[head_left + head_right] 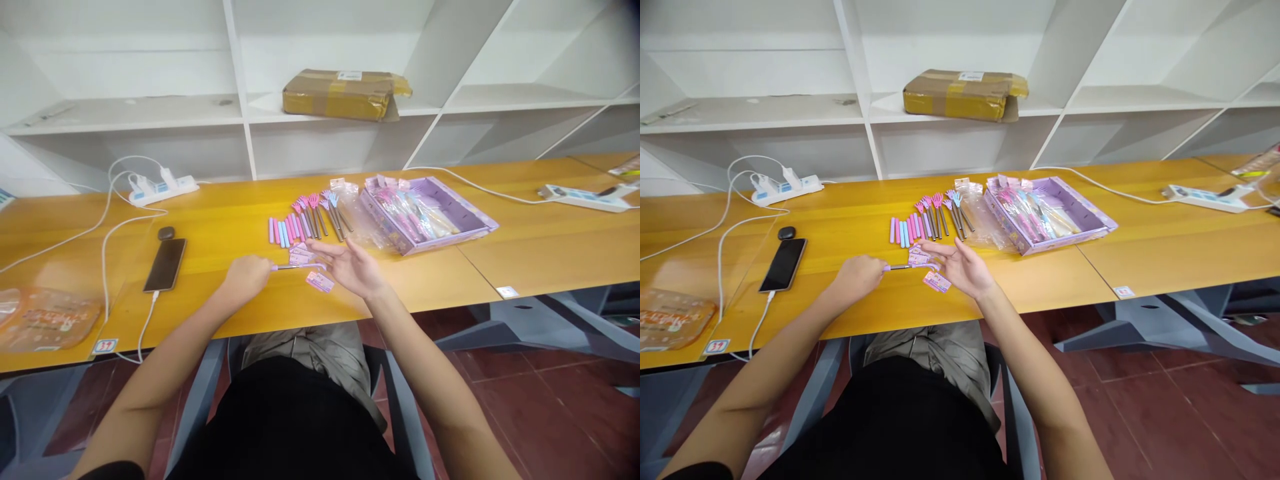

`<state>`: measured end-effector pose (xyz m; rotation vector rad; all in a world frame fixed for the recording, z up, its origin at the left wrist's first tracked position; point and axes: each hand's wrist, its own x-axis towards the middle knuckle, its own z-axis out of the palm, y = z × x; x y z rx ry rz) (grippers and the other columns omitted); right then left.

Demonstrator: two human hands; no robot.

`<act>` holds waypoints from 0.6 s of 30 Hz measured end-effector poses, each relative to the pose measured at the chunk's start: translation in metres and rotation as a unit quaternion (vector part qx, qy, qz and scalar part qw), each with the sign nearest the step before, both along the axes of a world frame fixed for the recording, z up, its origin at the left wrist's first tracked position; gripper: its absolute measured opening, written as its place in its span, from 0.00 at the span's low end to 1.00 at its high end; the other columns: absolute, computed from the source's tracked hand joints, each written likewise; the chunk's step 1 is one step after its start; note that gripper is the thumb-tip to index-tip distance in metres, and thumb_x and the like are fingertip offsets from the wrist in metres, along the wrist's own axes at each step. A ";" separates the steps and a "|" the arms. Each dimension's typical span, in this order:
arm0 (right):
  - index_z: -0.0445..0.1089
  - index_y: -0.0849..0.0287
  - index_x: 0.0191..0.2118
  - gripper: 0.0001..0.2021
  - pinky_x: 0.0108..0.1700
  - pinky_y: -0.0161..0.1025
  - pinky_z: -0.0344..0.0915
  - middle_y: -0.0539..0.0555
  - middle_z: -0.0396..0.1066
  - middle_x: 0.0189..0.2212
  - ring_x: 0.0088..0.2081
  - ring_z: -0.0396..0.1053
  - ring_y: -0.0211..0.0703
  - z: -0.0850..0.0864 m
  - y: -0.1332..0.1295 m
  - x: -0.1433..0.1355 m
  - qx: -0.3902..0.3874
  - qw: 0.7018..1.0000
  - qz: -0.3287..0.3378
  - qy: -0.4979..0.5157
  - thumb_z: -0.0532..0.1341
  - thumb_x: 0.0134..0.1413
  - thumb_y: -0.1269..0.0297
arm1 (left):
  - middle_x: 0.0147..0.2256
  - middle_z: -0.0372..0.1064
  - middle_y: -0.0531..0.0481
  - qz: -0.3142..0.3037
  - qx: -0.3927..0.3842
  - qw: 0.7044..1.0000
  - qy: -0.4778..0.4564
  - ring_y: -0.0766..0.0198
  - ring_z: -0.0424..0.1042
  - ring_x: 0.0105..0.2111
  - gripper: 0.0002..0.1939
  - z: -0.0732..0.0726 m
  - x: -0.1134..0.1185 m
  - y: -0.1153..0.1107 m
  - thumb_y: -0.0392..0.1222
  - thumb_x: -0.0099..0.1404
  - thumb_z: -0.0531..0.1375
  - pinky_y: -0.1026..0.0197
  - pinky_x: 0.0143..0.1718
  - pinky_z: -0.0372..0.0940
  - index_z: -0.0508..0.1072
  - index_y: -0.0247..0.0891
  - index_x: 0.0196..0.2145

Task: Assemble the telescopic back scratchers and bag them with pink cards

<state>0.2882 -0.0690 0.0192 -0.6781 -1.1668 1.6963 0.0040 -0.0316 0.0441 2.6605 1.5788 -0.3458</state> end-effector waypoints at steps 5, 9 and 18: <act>0.86 0.48 0.39 0.16 0.69 0.54 0.67 0.53 0.80 0.62 0.67 0.72 0.55 -0.011 0.006 -0.009 0.046 0.990 -0.134 -0.008 0.68 0.66 0.43 | 0.43 0.82 0.28 -0.003 -0.007 1.000 0.006 0.39 0.84 0.46 0.21 0.007 0.004 -0.004 0.37 0.79 0.51 0.48 0.44 0.73 0.85 0.33 0.49; 0.85 0.50 0.46 0.13 0.67 0.55 0.69 0.56 0.81 0.56 0.62 0.75 0.53 -0.014 0.001 -0.010 0.198 0.944 -0.203 -0.167 0.64 0.72 0.52 | 0.42 0.82 0.28 0.004 0.006 1.000 -0.003 0.40 0.84 0.46 0.21 0.012 0.004 -0.009 0.38 0.80 0.50 0.49 0.44 0.72 0.84 0.33 0.48; 0.82 0.49 0.55 0.14 0.65 0.57 0.72 0.58 0.81 0.54 0.58 0.77 0.52 -0.002 -0.025 -0.014 0.376 0.813 -0.322 -0.307 0.58 0.77 0.64 | 0.43 0.80 0.35 0.031 0.144 0.988 -0.045 0.45 0.80 0.46 0.19 0.015 -0.002 -0.023 0.37 0.83 0.47 0.54 0.37 0.62 0.79 0.34 0.47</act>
